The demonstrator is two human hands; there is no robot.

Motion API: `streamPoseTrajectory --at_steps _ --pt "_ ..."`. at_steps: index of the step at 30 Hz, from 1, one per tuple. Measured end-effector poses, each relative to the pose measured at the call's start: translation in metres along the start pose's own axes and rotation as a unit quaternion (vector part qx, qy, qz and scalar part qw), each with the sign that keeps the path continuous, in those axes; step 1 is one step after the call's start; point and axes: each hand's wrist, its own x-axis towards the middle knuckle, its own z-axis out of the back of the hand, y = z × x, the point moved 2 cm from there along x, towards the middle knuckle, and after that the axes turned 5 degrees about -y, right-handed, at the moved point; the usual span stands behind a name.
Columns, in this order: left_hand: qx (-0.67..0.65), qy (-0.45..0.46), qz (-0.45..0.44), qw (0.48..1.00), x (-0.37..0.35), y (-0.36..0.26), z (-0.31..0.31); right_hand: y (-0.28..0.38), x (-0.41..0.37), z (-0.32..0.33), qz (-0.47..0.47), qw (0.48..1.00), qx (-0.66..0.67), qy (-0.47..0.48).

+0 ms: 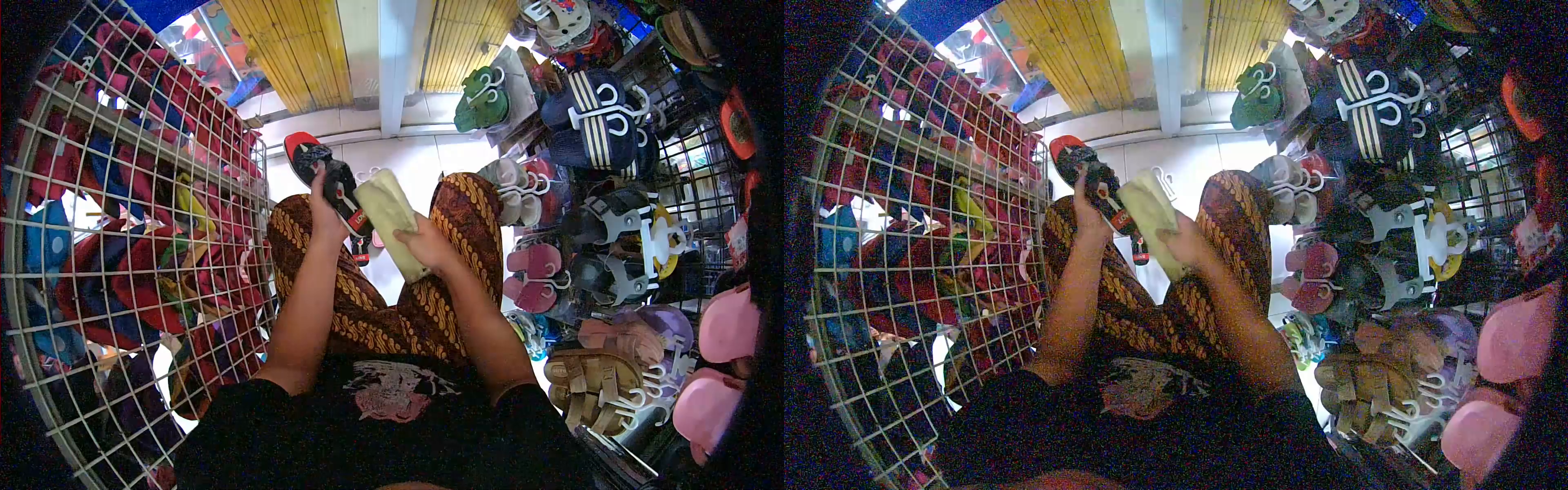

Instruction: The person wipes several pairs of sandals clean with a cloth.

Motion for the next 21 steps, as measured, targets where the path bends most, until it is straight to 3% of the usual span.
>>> streamPoseTrajectory --at_steps 4,7,10,11,14,16,17,18,21 --pt "-0.039 0.007 0.018 0.999 0.014 0.003 0.015 0.011 -0.008 0.003 -0.015 1.0 -0.019 0.012" --pt "-0.074 0.014 0.079 0.994 0.02 0.003 0.02 0.001 0.0 0.011 -0.097 0.95 0.284 -0.085" --pt "-0.12 0.031 0.127 0.984 0.016 0.003 0.015 0.007 -0.004 0.02 -0.111 0.894 0.41 -0.143" --pt "-0.077 0.036 0.13 0.988 0.014 0.003 0.013 0.011 -0.006 0.022 -0.109 0.873 0.446 -0.166" --pt "0.069 0.046 0.132 0.988 -0.009 0.002 -0.005 0.026 -0.015 0.026 0.138 0.844 0.306 -0.419" --pt "0.084 0.102 0.162 0.978 -0.017 0.007 -0.007 0.025 -0.019 0.034 0.285 0.827 0.098 -0.475" --pt "0.106 0.14 0.176 0.969 -0.022 0.011 -0.008 0.021 -0.021 0.035 0.35 0.797 -0.01 -0.493" --pt "0.161 0.129 0.17 0.964 -0.023 0.014 -0.006 0.024 -0.023 0.033 0.338 0.804 -0.052 -0.487" --pt "0.217 0.216 0.101 0.947 -0.039 0.027 -0.015 0.045 -0.036 0.03 0.361 0.827 -0.133 -0.41"
